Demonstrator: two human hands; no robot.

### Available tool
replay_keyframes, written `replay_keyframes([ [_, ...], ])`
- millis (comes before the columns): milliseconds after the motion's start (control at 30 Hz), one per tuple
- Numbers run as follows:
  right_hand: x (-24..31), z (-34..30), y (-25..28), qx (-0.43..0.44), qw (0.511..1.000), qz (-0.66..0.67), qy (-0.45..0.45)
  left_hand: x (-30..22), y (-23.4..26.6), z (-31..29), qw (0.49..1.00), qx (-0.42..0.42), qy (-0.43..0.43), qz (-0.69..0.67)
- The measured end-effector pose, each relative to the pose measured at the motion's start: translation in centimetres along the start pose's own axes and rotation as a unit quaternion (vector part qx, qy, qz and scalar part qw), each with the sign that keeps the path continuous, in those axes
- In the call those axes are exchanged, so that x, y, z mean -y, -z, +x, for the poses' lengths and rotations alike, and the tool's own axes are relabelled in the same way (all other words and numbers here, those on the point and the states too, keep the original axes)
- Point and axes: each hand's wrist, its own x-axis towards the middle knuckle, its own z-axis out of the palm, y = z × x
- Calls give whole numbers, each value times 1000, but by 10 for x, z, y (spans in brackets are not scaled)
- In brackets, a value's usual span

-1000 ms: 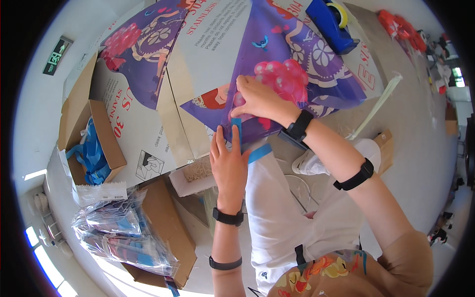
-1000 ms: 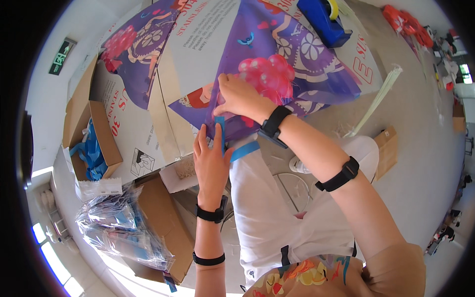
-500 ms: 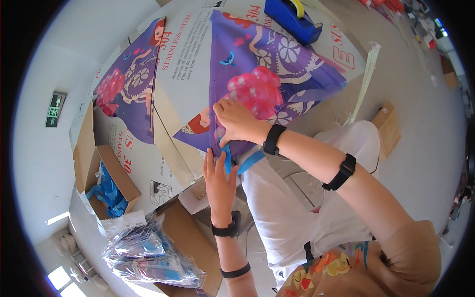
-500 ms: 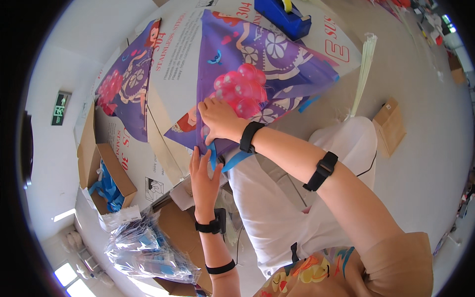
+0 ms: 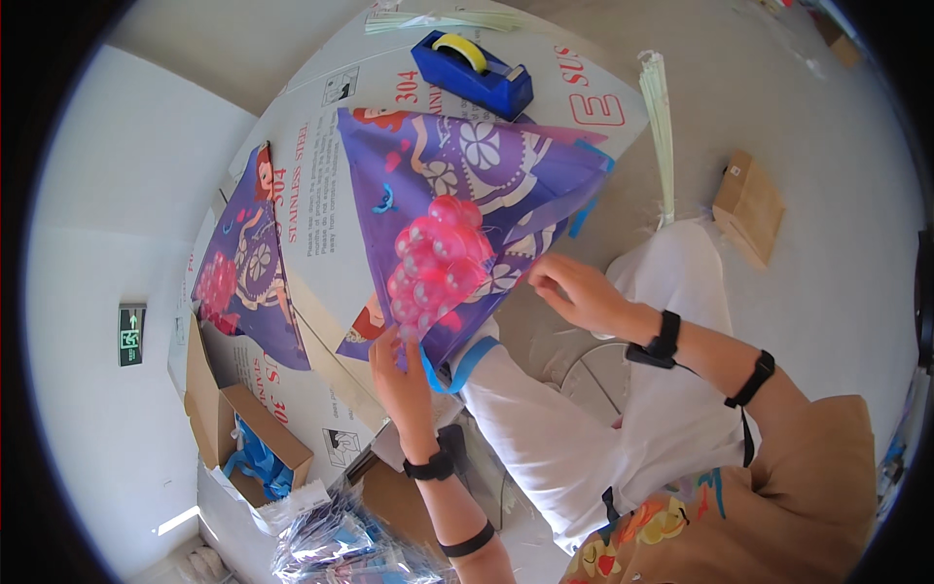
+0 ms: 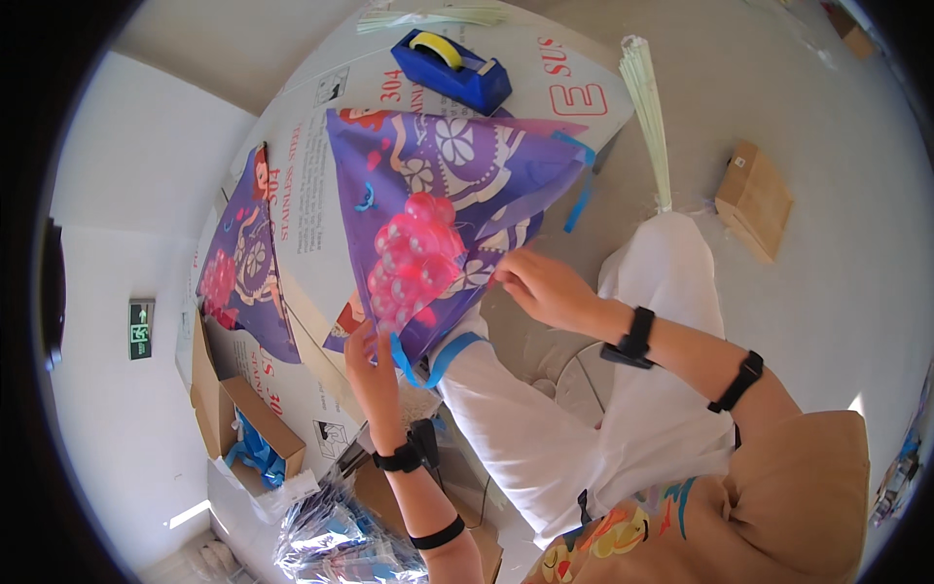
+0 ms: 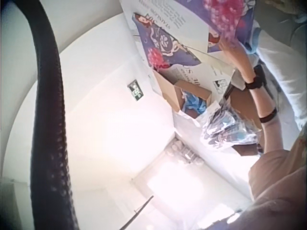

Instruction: The recorder is assembling a decorative kite by attaching support sticks and ribbons using a tape dispenser.

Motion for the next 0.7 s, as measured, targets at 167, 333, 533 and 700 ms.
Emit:
replay_keyframes([
  [167,-3,-77,31,18,991,62,-113,-47,-61,27,971,58,-210,99],
  [333,-3,-87,24,16,987,60,-147,-33,-92,17,941,52,-216,256],
  [533,3,-96,31,53,984,120,-120,6,7,2,991,18,-36,129],
  [700,5,-104,54,59,962,202,-174,141,167,-44,930,-222,39,292],
])
